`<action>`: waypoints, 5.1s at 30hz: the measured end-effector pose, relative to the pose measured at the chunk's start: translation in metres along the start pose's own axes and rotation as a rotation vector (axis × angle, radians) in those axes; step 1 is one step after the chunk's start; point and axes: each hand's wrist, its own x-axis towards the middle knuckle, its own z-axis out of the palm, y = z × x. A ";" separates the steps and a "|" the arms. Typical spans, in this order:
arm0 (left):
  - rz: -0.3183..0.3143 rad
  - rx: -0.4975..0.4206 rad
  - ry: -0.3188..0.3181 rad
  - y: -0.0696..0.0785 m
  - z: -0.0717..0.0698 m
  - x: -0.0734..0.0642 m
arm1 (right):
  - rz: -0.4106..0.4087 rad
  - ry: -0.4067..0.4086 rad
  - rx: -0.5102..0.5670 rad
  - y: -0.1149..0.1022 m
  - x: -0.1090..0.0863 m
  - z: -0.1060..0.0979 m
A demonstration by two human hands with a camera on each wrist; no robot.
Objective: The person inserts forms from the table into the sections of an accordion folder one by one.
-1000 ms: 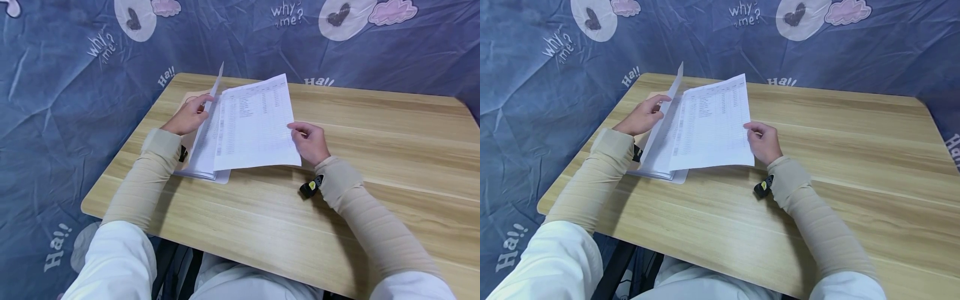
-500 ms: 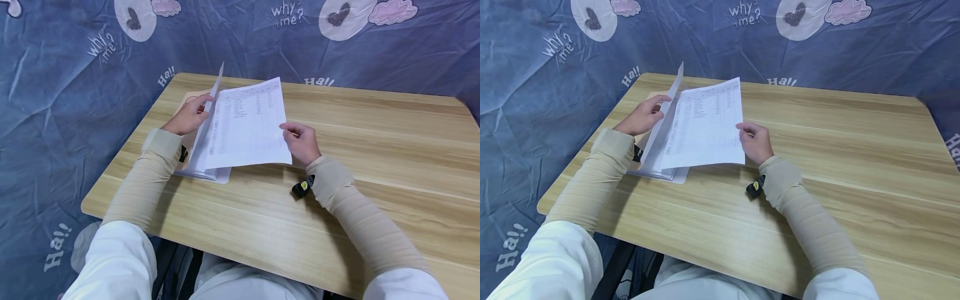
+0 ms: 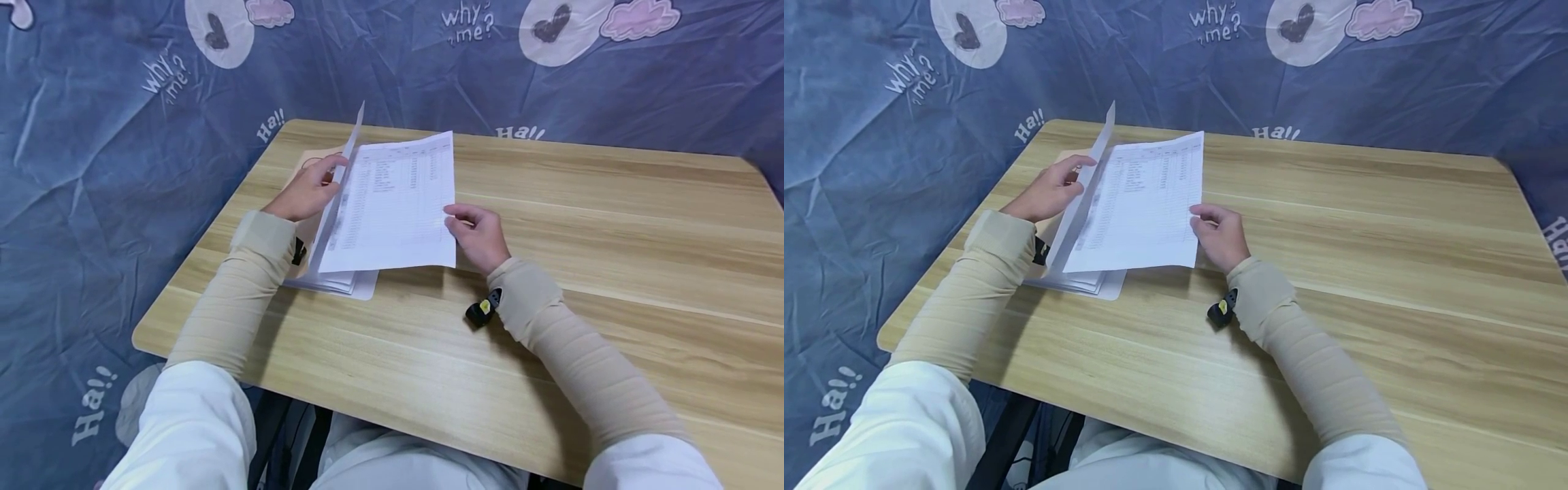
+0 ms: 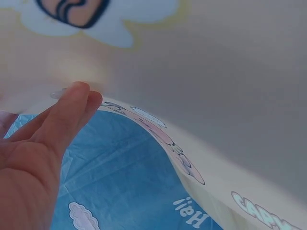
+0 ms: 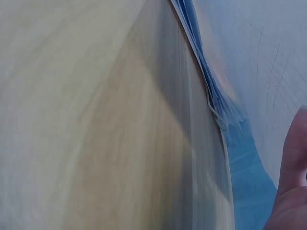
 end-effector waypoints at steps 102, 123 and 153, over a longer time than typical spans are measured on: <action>-0.052 0.361 -0.117 0.018 0.007 0.007 | -0.034 -0.325 0.066 -0.025 0.017 0.112; -0.033 0.370 -0.101 0.019 0.009 0.009 | -0.043 -0.357 -0.052 -0.031 0.024 0.128; -0.138 0.549 -0.438 0.001 0.049 0.029 | 0.105 -0.318 -0.057 -0.011 0.025 0.086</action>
